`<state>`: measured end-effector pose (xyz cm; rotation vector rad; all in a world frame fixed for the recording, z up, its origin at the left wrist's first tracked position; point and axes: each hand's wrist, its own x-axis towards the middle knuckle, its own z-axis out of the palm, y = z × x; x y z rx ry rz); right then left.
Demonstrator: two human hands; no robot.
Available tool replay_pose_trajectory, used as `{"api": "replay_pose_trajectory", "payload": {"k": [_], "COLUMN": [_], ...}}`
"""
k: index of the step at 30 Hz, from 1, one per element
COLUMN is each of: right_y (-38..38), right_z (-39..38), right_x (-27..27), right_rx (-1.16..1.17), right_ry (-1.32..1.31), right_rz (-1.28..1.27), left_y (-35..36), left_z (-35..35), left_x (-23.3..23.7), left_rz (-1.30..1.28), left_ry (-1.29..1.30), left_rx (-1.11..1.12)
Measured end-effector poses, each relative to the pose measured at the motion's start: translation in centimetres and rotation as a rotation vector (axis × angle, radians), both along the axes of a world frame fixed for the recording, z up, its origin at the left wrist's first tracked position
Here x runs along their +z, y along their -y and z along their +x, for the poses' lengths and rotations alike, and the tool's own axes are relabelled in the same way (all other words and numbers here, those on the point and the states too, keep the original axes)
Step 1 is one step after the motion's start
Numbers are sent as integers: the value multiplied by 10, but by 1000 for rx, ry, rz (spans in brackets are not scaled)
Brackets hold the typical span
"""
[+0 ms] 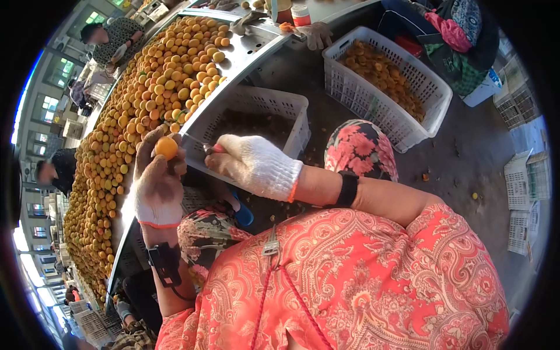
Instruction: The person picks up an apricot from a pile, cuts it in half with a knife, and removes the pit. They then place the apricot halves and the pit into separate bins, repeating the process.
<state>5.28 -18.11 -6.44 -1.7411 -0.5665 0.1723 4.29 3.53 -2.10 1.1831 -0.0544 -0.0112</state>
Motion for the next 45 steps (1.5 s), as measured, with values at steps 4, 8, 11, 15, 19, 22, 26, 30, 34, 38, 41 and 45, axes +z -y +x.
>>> {"api": "replay_pose_trajectory", "payload": {"k": [4,8,11,15,19,22,26,30,34,38,41,45], "right_y": [4,5,10,10,10,12,12,13,13,9,1,2], "right_z": [-19,-32,-39,-42,-44,-48,-48,-51,-53,-51,-47,-48], "right_x": [20,29,33,29,28,36,34,35,32,32,15,16], "right_rx": [92,128,94,120,138,141,143,183,149,33,-72,-108], "right_ry": [-129,-215,0,-95,-68,-102,-31,-127,-88,72,183,232], "right_rz": [15,43,-17,32,20,33,15,41,27,-116,-172,-25], "left_y": [24,35,46,48,48,51,64,62,56,63,65,75], "left_z": [-22,-30,-38,-46,-50,-54,-59,-60,-58,-48,-47,-46], "left_x": [10,13,17,21,25,27,32,34,27,6,-4,-4], "left_rz": [-42,22,16,75,131,110,101,90,-11,-118,-301,-411], "left_ry": [8,75,109,70,103,107,153,184,154,208,42,-72], "left_rx": [44,100,115,154,166,183,284,237,147,155,85,42]}}
